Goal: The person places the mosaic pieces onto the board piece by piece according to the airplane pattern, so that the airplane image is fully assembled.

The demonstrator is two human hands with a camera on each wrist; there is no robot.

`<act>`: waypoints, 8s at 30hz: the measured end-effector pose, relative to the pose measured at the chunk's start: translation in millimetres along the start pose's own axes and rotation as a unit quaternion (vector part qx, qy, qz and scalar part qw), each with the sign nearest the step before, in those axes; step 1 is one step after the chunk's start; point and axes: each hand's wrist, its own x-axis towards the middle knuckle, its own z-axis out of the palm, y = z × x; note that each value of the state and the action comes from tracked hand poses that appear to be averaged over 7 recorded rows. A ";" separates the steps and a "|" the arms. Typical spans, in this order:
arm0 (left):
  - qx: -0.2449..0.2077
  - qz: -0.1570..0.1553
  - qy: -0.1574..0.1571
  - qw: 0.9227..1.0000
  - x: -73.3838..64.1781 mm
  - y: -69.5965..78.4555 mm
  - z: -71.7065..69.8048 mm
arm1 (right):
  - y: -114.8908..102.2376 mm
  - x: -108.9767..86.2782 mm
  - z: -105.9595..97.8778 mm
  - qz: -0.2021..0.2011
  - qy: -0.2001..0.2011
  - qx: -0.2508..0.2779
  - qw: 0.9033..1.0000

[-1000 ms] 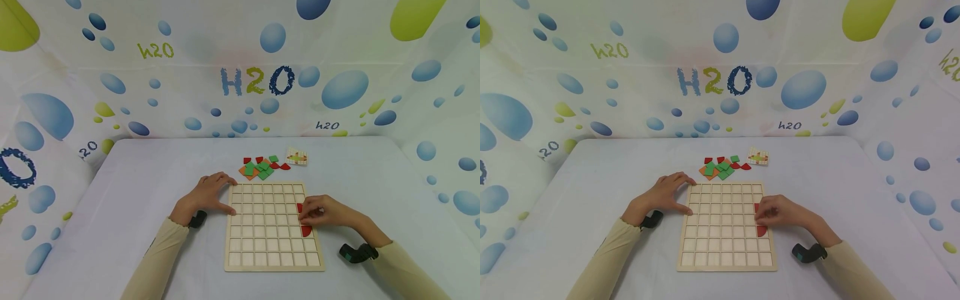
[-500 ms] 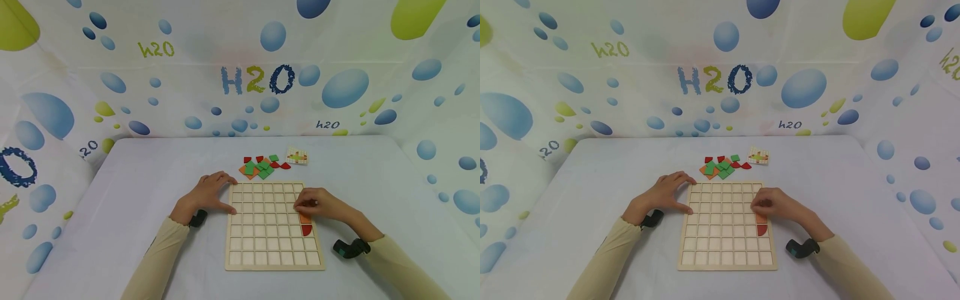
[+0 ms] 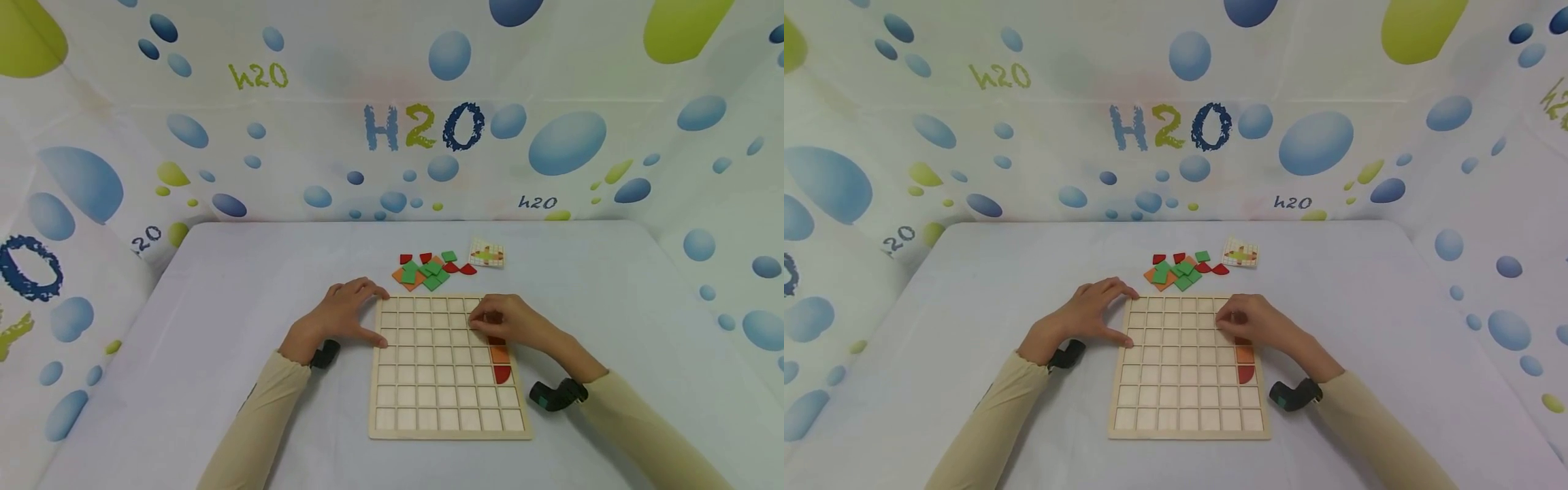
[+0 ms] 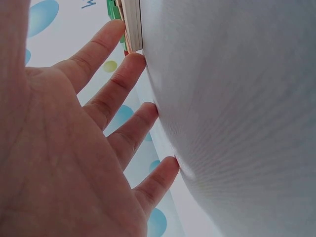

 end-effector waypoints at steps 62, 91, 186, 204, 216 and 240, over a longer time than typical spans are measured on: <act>-0.004 0.005 0.010 1.000 -0.8 -0.5 -0.4 | 23.1 99.8 -7.2 0.054 0.040 -0.018 0.998; -0.010 0.003 0.005 1.000 -0.2 5.8 -5.3 | 19.0 100.4 -11.7 0.136 -0.028 -0.002 0.990; -0.008 -0.035 -0.010 0.999 5.9 13.5 -4.9 | 6.3 -4.0 -30.1 -0.073 -0.101 0.150 0.981; -0.008 -0.025 -0.004 1.000 5.6 14.8 -4.5 | 10.0 -13.0 -32.7 -0.061 -0.146 0.141 0.977; -0.010 -0.028 -0.004 1.000 6.4 14.0 -4.4 | 7.8 -13.3 -33.4 -0.075 -0.148 0.141 0.976; -0.016 -0.028 -0.009 0.999 6.1 17.0 -7.9 | 8.0 -12.0 -28.5 -0.048 -0.143 0.136 0.979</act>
